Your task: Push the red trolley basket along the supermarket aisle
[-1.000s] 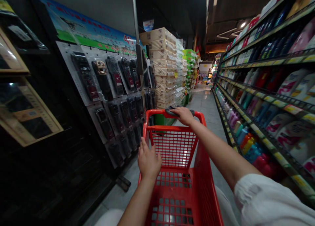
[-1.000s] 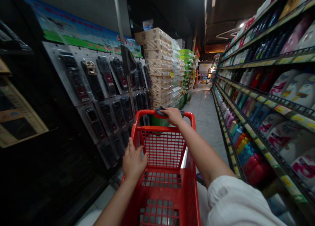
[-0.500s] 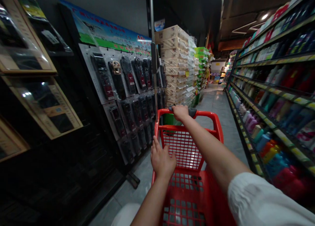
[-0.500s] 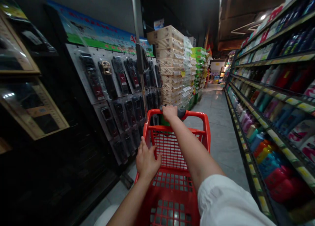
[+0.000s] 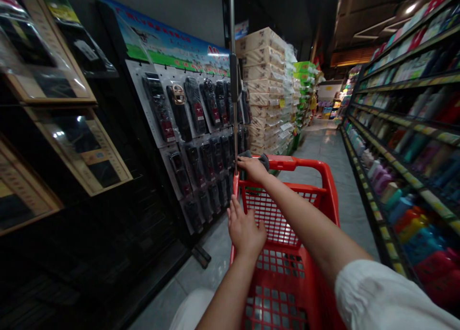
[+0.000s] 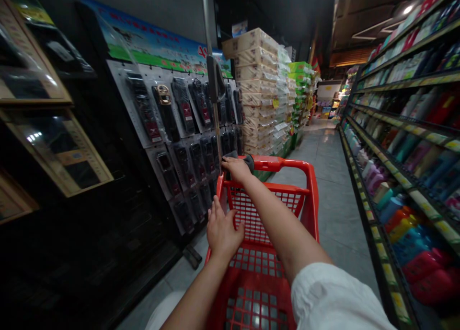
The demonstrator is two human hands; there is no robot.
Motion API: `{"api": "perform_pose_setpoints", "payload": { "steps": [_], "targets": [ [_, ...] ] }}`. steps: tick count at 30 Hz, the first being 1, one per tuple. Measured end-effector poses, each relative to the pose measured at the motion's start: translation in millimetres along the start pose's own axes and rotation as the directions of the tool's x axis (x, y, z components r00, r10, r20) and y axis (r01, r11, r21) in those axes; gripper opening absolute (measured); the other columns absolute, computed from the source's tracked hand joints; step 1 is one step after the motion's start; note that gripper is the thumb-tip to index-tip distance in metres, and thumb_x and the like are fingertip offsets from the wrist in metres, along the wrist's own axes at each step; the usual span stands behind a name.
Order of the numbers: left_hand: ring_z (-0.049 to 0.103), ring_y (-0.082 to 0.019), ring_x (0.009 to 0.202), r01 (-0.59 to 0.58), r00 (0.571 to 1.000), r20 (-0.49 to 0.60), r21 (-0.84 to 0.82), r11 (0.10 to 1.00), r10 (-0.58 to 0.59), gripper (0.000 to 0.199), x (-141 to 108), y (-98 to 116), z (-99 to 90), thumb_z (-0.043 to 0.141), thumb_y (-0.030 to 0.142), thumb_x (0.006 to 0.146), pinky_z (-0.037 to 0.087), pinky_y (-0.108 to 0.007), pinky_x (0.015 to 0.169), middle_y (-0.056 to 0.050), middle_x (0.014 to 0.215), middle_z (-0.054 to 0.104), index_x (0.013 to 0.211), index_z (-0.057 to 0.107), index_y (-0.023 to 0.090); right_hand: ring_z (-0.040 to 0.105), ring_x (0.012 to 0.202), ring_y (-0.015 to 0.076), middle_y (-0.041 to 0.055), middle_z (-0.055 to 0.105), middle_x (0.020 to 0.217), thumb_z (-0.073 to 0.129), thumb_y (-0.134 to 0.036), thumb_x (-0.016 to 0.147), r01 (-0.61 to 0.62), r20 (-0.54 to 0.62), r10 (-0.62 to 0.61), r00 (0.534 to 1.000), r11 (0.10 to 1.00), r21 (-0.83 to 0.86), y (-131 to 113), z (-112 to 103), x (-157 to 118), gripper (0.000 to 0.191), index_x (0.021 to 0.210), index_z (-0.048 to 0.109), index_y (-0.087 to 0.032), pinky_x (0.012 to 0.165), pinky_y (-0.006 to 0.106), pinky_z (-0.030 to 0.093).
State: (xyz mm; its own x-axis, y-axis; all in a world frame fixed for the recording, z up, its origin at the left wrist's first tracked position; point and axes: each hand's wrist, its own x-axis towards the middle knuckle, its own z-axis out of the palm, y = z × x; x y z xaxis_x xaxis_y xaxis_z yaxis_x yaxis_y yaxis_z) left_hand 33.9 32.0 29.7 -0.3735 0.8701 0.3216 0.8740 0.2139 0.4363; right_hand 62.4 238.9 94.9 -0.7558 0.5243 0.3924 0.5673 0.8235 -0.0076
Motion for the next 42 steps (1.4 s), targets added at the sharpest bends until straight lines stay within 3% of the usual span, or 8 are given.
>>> {"api": "perform_pose_setpoints", "payload": {
  "steps": [5,10,15,20,30,33,36,42],
  "targets": [
    [0.025,-0.037,0.15,-0.004,1.0,0.0,0.04,0.999,0.004,0.034,0.0,1.7,-1.4,0.07,0.025,0.074,0.02,-0.044,0.123,-0.019,0.165,0.02,0.107,0.074,0.015,0.053,0.133,0.0238,0.0101,0.052,0.149,0.063,-0.021,0.087,-0.093,0.049,0.086,0.995,0.985,0.144,-11.5,0.1,-23.0,0.067,0.15,0.042,-0.023,0.107,0.031,0.043],
    [0.028,-0.037,0.149,-0.029,0.999,-0.012,0.101,0.994,0.031,0.036,-0.8,0.6,-1.1,0.069,0.026,0.076,0.024,-0.044,0.122,-0.02,0.164,0.021,0.109,0.073,0.015,0.062,0.119,0.025,0.0097,0.067,0.13,0.049,-0.017,0.093,-0.115,0.166,0.119,0.979,0.993,-0.034,-27.1,-17.2,-48.1,0.056,0.148,0.045,-0.027,0.095,0.036,0.049],
    [0.035,-0.036,0.145,-0.039,0.999,-0.002,0.166,0.985,0.04,0.036,-1.4,-1.0,-0.6,0.065,0.024,0.078,0.034,-0.045,0.116,-0.018,0.164,0.022,0.113,0.071,0.016,0.052,0.129,0.0261,0.0068,0.056,0.145,0.042,-0.019,0.097,-0.028,0.196,0.049,0.979,0.993,-0.112,-16.5,-31.5,-87.9,0.047,0.141,0.054,-0.031,0.095,0.04,0.046],
    [0.038,-0.034,0.142,-0.046,0.999,-0.004,0.161,0.986,0.048,0.036,-1.3,-2.0,-1.3,0.066,0.027,0.077,0.037,-0.043,0.113,-0.016,0.164,0.022,0.112,0.071,0.018,0.057,0.116,0.0296,0.0101,0.063,0.13,0.043,-0.021,0.096,-0.315,0.117,0.335,0.935,0.935,-0.162,-0.9,-34.9,-122.1,0.047,0.14,0.054,-0.03,0.09,0.042,0.046],
    [0.037,-0.037,0.142,-0.046,0.999,0.012,0.24,0.97,0.044,0.039,-0.7,0.4,-1.5,0.066,0.021,0.075,0.04,-0.045,0.109,-0.018,0.164,0.022,0.113,0.071,0.017,0.051,0.125,0.025,0.0119,0.06,0.135,0.03,-0.022,0.102,-0.314,0.058,0.321,0.945,0.943,-0.106,-68.0,-4.9,-67.4,0.041,0.136,0.052,-0.026,0.096,0.043,0.04],
    [0.037,-0.036,0.143,-0.036,0.999,0.01,0.275,0.961,0.034,0.039,0.2,-1.7,-1.7,0.064,0.02,0.078,0.041,-0.044,0.109,-0.019,0.164,0.022,0.116,0.07,0.016,0.05,0.127,0.0246,0.0126,0.055,0.142,0.033,-0.022,0.101,-0.261,0.055,0.27,0.961,0.957,-0.129,-57.8,-5.2,-76.9,0.045,0.144,0.045,-0.026,0.096,0.04,0.04],
    [0.035,-0.037,0.145,-0.043,0.999,0.006,0.268,0.963,0.043,0.043,0.9,-3.8,-2.2,0.064,0.021,0.079,0.038,-0.045,0.112,-0.021,0.164,0.021,0.121,0.068,0.016,0.051,0.126,0.0244,0.0127,0.056,0.141,0.033,-0.019,0.1,-0.302,0.049,0.314,0.948,0.938,-0.17,-33.0,-13.1,-107.1,0.048,0.146,0.043,-0.026,0.095,0.038,0.041],
    [0.031,-0.037,0.147,-0.05,0.999,0.02,0.244,0.968,0.047,0.036,0.8,-3.9,-4.0,0.064,0.025,0.08,0.034,-0.046,0.115,-0.018,0.165,0.02,0.115,0.07,0.016,0.058,0.116,0.0256,0.0117,0.066,0.123,0.031,-0.014,0.097,-0.567,-0.018,0.581,0.813,0.786,-0.245,12.4,-39.8,-173.2,0.047,0.136,0.055,-0.027,0.088,0.037,0.043]
  ]
}}
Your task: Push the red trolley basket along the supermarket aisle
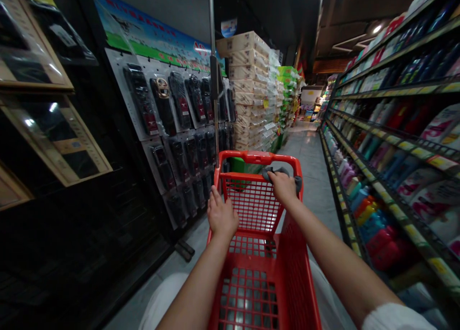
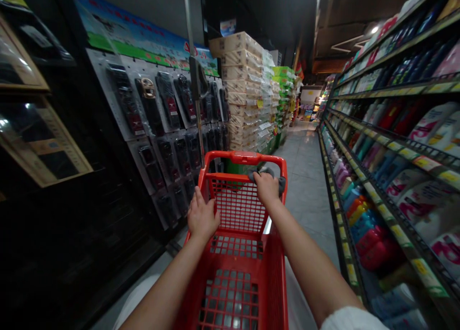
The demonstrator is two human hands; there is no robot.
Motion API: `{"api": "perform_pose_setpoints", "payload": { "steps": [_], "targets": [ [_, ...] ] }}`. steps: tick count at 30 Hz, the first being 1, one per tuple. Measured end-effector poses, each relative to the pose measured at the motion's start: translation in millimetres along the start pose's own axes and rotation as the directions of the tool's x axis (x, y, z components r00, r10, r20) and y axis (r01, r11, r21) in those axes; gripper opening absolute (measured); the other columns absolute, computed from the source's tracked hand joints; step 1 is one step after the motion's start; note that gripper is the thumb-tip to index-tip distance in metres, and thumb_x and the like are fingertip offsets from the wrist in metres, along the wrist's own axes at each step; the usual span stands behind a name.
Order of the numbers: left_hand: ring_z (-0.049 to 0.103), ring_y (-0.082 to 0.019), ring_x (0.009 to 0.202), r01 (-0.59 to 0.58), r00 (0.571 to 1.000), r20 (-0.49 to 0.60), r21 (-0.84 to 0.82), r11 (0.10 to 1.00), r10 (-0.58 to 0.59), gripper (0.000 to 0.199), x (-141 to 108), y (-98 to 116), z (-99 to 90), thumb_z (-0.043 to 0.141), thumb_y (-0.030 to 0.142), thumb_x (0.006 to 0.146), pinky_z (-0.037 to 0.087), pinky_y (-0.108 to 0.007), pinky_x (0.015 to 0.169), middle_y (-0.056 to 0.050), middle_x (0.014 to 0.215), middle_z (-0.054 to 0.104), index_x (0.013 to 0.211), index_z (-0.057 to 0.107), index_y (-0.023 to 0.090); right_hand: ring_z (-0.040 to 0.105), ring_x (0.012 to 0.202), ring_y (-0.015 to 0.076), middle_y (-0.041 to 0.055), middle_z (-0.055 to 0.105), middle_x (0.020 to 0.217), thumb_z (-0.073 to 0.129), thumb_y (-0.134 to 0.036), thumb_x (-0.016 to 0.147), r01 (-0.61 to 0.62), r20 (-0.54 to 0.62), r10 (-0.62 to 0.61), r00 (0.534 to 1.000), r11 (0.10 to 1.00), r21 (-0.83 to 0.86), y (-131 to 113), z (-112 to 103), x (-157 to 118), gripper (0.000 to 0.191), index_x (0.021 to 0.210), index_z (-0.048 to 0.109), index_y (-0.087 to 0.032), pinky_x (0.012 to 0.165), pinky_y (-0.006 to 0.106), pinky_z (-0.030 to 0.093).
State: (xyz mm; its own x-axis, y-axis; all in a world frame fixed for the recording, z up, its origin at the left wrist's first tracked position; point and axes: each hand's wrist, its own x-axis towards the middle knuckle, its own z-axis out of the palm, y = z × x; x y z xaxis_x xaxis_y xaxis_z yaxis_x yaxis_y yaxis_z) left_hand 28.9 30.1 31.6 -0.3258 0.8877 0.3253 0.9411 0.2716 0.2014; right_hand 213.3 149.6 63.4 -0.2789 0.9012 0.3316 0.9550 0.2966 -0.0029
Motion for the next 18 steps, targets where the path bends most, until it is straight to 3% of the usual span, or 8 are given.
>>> {"api": "perform_pose_setpoints", "payload": {
  "steps": [2,5,8,12,16,18],
  "targets": [
    [0.031,-0.038,0.147,-0.01,1.0,-0.008,-0.009,1.0,0.01,0.035,-0.5,0.9,-0.4,0.065,0.026,0.079,0.031,-0.046,0.117,-0.019,0.165,0.02,0.112,0.071,0.016,0.06,0.11,0.0278,0.0138,0.068,0.116,0.03,-0.014,0.097,-0.068,-0.005,0.068,0.998,0.998,-0.008,6.4,-3.7,-2.0,0.045,0.129,0.06,-0.024,0.084,0.039,0.044],
    [0.03,-0.038,0.147,-0.029,0.999,-0.032,-0.013,1.0,0.028,0.037,-1.1,3.2,-0.1,0.067,0.026,0.077,0.026,-0.046,0.119,-0.02,0.164,0.021,0.112,0.071,0.016,0.063,0.102,0.0273,0.0135,0.07,0.109,0.031,-0.013,0.097,-0.107,-0.004,0.107,0.994,0.994,0.001,-11.9,-6.7,4.3,0.04,0.116,0.066,-0.021,0.08,0.038,0.044],
    [0.031,-0.039,0.147,-0.022,0.999,-0.04,0.011,1.0,0.022,0.041,-0.3,5.7,1.1,0.067,0.024,0.075,0.027,-0.046,0.119,-0.022,0.163,0.022,0.114,0.07,0.015,0.063,0.104,0.0243,0.0104,0.069,0.111,0.033,-0.017,0.099,-0.046,-0.013,0.046,0.999,0.999,0.021,-50.5,-5.0,14.3,0.036,0.114,0.065,-0.024,0.083,0.036,0.043],
    [0.033,-0.038,0.146,-0.009,0.999,-0.035,0.056,0.998,0.011,0.041,2.8,5.2,4.5,0.063,0.019,0.077,0.031,-0.047,0.116,-0.022,0.163,0.023,0.117,0.069,0.014,0.057,0.117,0.0239,0.0104,0.066,0.122,0.032,-0.02,0.101,0.061,-0.036,-0.06,0.998,0.998,0.031,-84.1,1.4,19.9,0.038,0.13,0.055,-0.025,0.091,0.037,0.042],
    [0.027,-0.037,0.149,-0.019,0.999,-0.045,0.066,0.998,0.022,0.059,5.5,0.1,9.3,0.061,0.02,0.079,0.028,-0.047,0.118,-0.022,0.164,0.021,0.138,0.058,0.015,0.054,0.124,0.0237,0.0128,0.059,0.137,0.03,-0.016,0.1,0.173,-0.032,-0.173,0.984,0.985,-0.01,-63.2,6.0,11.4,0.046,0.142,0.047,-0.025,0.095,0.037,0.041],
    [0.025,-0.037,0.15,-0.026,0.998,-0.047,0.064,0.998,0.029,0.065,5.9,-1.9,10.3,0.06,0.022,0.081,0.028,-0.047,0.118,-0.023,0.164,0.02,0.145,0.051,0.014,0.056,0.122,0.0251,0.0132,0.062,0.135,0.031,-0.016,0.1,0.129,-0.02,-0.13,0.991,0.991,-0.031,-40.0,3.2,6.6,0.046,0.14,0.051,-0.024,0.093,0.037,0.043]
  ]
}}
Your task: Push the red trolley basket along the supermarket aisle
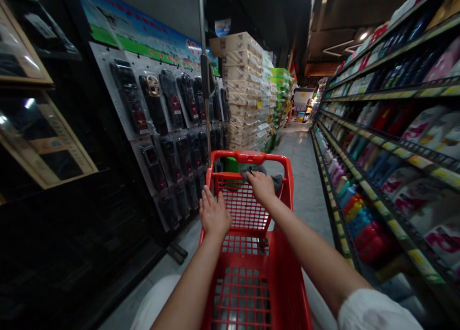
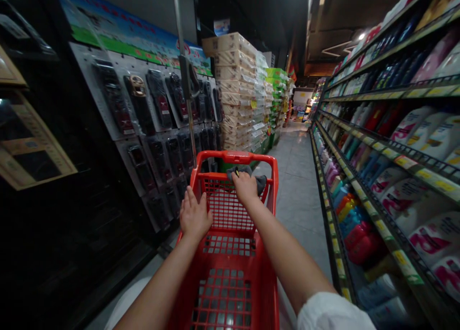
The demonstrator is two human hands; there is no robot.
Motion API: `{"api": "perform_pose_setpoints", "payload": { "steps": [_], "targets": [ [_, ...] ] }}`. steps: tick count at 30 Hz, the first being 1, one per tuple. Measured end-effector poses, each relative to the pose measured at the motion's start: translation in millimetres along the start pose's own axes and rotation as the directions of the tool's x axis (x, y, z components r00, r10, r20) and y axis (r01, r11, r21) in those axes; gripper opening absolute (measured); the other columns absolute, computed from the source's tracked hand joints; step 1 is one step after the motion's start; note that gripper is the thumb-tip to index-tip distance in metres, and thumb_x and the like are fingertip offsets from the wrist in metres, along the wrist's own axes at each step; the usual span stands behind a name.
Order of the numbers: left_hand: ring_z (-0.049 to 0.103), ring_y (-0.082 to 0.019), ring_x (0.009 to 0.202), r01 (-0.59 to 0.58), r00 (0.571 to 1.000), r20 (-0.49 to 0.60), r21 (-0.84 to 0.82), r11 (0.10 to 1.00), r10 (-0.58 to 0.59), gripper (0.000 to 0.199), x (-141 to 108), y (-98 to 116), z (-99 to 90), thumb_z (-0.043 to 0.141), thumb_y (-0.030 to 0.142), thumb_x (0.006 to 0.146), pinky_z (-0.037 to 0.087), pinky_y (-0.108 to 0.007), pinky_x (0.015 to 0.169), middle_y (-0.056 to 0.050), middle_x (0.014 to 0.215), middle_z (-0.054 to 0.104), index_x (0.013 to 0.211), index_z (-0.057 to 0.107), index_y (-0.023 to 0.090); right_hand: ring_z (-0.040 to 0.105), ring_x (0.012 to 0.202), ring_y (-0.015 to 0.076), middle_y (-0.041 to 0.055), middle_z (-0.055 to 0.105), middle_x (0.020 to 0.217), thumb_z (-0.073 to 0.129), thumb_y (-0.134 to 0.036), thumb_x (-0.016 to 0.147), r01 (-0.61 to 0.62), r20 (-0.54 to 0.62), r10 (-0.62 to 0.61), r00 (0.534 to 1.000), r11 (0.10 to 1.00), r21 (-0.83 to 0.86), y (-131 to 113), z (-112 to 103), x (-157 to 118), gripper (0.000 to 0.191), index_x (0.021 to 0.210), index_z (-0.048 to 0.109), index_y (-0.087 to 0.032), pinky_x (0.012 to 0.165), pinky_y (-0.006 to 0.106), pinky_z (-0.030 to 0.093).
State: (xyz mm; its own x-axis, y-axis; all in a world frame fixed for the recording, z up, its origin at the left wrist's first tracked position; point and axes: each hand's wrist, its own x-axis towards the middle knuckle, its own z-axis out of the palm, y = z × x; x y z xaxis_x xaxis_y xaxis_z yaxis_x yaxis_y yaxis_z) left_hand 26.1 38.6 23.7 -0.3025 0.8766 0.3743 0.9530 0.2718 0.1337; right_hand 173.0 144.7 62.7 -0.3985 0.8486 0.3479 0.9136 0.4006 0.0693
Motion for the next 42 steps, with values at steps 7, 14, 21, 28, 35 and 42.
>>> {"api": "perform_pose_setpoints", "payload": {
  "steps": [7,14,21,28,35,42],
  "targets": [
    [0.029,-0.038,0.148,-0.004,1.0,0.006,-0.003,1.0,0.004,0.046,-1.7,-0.6,-7.3,0.061,0.023,0.082,0.028,-0.045,0.118,-0.022,0.163,0.022,0.127,0.067,0.014,0.065,0.104,0.0244,0.0061,0.072,0.117,0.049,-0.017,0.09,-0.177,0.079,0.172,0.982,0.982,0.058,80.4,-54.4,9.1,0.041,0.124,0.068,-0.03,0.08,0.031,0.046],
    [0.032,-0.035,0.147,0.013,1.0,-0.002,-0.002,1.0,-0.013,0.035,-0.3,-2.5,-10.6,0.06,0.019,0.08,0.032,-0.043,0.117,-0.019,0.163,0.026,0.113,0.073,0.015,0.052,0.118,0.026,0.0056,0.061,0.139,0.046,-0.018,0.096,0.108,0.079,-0.099,0.992,0.988,-0.114,133.3,-41.5,-7.4,0.038,0.125,0.069,-0.026,0.095,0.035,0.043],
    [0.033,-0.039,0.146,0.001,1.0,-0.023,-0.015,1.0,-0.001,0.032,-0.2,-3.8,-5.4,0.061,0.02,0.079,0.034,-0.045,0.115,-0.021,0.162,0.026,0.108,0.074,0.013,0.045,0.124,0.0275,0.0039,0.063,0.136,0.042,-0.021,0.099,0.121,-0.016,-0.124,0.992,0.988,-0.1,111.3,0.6,-77.9,0.037,0.122,0.071,-0.026,0.099,0.037,0.041],
    [0.037,-0.038,0.144,0.008,0.999,-0.034,-0.059,0.998,-0.01,0.029,-0.5,-2.2,-5.2,0.06,0.019,0.079,0.037,-0.044,0.113,-0.022,0.162,0.026,0.103,0.075,0.012,0.053,0.107,0.0263,0.0085,0.07,0.119,0.043,-0.016,0.096,0.322,0.15,-0.295,0.944,0.921,-0.219,125.2,-28.1,-71.3,0.037,0.116,0.073,-0.025,0.084,0.036,0.042],
    [0.036,-0.039,0.145,-0.03,0.999,-0.038,-0.074,0.997,0.027,0.027,0.2,1.6,-5.7,0.061,0.016,0.076,0.03,-0.044,0.118,-0.025,0.161,0.026,0.098,0.075,0.01,0.051,0.112,0.0261,0.0032,0.062,0.137,0.044,-0.016,0.095,0.046,0.083,-0.031,0.996,0.981,-0.187,146.8,-33.7,-4.6,0.04,0.123,0.071,-0.026,0.085,0.034,0.043],
    [0.036,-0.041,0.144,-0.03,0.999,-0.038,-0.071,0.997,0.027,0.025,-1.8,2.2,-9.2,0.062,0.016,0.075,0.034,-0.045,0.115,-0.027,0.16,0.027,0.095,0.075,0.01,0.051,0.11,0.028,0.0091,0.059,0.141,0.037,-0.021,0.099,0.073,0.059,-0.063,0.996,0.981,-0.179,114.3,-17.8,-70.0,0.042,0.128,0.067,-0.022,0.089,0.037,0.045]
  ]
}}
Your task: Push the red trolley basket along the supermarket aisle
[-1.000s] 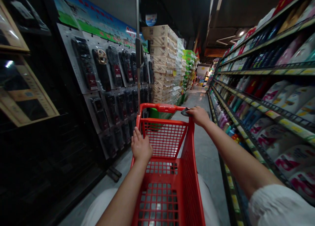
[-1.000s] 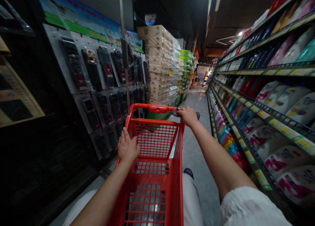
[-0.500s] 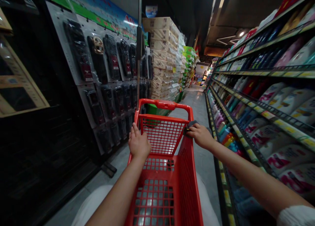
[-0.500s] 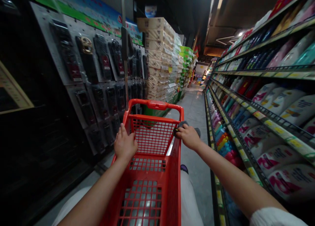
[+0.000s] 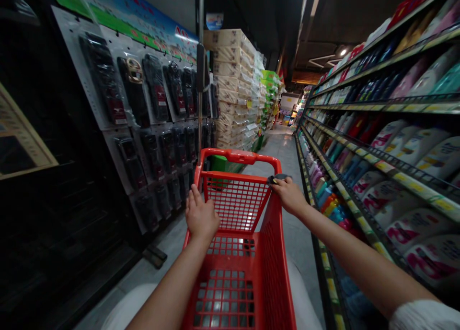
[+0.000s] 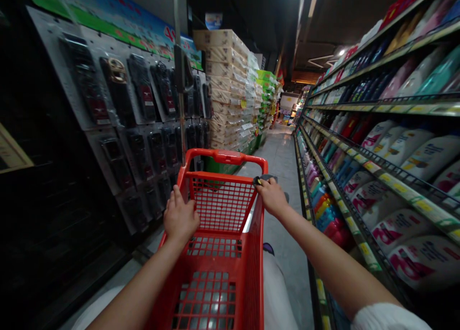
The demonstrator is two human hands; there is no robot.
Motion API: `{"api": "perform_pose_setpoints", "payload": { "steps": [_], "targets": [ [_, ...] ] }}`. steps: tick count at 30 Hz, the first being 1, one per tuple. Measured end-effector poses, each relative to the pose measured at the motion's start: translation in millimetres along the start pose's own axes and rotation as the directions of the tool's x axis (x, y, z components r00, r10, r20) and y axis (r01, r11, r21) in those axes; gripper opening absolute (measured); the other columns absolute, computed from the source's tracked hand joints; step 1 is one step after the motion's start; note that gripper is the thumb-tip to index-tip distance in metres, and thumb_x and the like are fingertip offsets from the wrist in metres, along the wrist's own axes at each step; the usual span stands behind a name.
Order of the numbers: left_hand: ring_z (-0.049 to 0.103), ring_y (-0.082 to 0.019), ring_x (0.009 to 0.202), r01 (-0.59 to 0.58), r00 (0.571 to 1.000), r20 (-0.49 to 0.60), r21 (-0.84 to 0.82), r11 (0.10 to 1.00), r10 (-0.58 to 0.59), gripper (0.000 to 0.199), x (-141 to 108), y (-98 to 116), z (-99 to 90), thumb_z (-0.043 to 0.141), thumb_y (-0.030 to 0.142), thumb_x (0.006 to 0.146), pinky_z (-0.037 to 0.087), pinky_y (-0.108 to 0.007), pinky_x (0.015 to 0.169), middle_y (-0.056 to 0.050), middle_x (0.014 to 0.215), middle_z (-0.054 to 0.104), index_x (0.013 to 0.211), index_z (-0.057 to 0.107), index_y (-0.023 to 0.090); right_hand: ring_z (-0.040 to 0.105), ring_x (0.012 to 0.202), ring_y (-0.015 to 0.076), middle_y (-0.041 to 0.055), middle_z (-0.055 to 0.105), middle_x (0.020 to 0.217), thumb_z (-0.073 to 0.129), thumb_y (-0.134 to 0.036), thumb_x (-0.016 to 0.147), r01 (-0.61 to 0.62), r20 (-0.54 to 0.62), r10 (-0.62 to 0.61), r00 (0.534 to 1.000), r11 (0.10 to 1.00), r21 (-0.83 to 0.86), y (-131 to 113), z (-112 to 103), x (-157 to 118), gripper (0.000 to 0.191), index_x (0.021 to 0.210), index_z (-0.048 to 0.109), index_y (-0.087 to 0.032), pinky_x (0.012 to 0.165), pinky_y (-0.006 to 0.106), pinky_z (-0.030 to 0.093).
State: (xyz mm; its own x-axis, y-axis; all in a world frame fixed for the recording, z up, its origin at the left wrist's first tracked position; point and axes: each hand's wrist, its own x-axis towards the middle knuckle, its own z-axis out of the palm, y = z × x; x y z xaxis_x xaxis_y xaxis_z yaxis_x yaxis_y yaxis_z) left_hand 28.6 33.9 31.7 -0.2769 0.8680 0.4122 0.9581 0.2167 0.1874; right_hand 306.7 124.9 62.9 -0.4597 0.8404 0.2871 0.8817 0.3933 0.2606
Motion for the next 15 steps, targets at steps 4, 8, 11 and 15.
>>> {"api": "perform_pose_setpoints", "payload": {
  "steps": [4,8,11,15],
  "targets": [
    [0.037,-0.041,0.143,-0.003,1.0,-0.007,-0.004,1.0,0.003,0.025,-4.2,-0.1,-2.3,0.062,0.018,0.075,0.035,-0.044,0.114,-0.026,0.16,0.028,0.096,0.075,0.011,0.052,0.11,0.0263,0.0071,0.064,0.135,0.04,-0.021,0.099,0.111,-0.033,-0.11,0.993,0.993,0.036,6.7,1.9,-14.1,0.038,0.122,0.071,-0.022,0.094,0.036,0.045],
    [0.039,-0.039,0.143,-0.017,1.0,0.002,-0.013,1.0,0.017,0.027,-5.7,1.6,-4.3,0.062,0.018,0.076,0.036,-0.043,0.114,-0.023,0.16,0.03,0.098,0.075,0.012,0.053,0.112,0.0256,0.0044,0.065,0.135,0.046,-0.016,0.094,-0.019,-0.052,0.023,0.998,0.997,0.068,30.5,-0.8,18.7,0.039,0.123,0.071,-0.023,0.093,0.034,0.046],
    [0.039,-0.039,0.143,-0.017,1.0,0.009,-0.038,0.999,0.018,0.026,-4.7,3.4,-4.4,0.061,0.017,0.077,0.036,-0.042,0.114,-0.024,0.16,0.028,0.098,0.076,0.012,0.054,0.113,0.0264,0.0056,0.062,0.138,0.047,-0.016,0.092,-0.199,-0.061,0.205,0.977,0.976,0.091,41.3,-5.7,53.0,0.042,0.127,0.068,-0.024,0.09,0.034,0.046],
    [0.039,-0.039,0.143,-0.012,1.0,0.017,-0.077,0.997,0.014,0.025,-2.6,4.6,-2.5,0.062,0.016,0.076,0.033,-0.042,0.116,-0.025,0.16,0.027,0.096,0.076,0.011,0.056,0.115,0.0273,0.0116,0.058,0.141,0.044,-0.013,0.091,-0.431,-0.06,0.441,0.895,0.892,0.136,42.0,-8.1,85.9,0.054,0.143,0.052,-0.026,0.088,0.035,0.046]
  ]
}}
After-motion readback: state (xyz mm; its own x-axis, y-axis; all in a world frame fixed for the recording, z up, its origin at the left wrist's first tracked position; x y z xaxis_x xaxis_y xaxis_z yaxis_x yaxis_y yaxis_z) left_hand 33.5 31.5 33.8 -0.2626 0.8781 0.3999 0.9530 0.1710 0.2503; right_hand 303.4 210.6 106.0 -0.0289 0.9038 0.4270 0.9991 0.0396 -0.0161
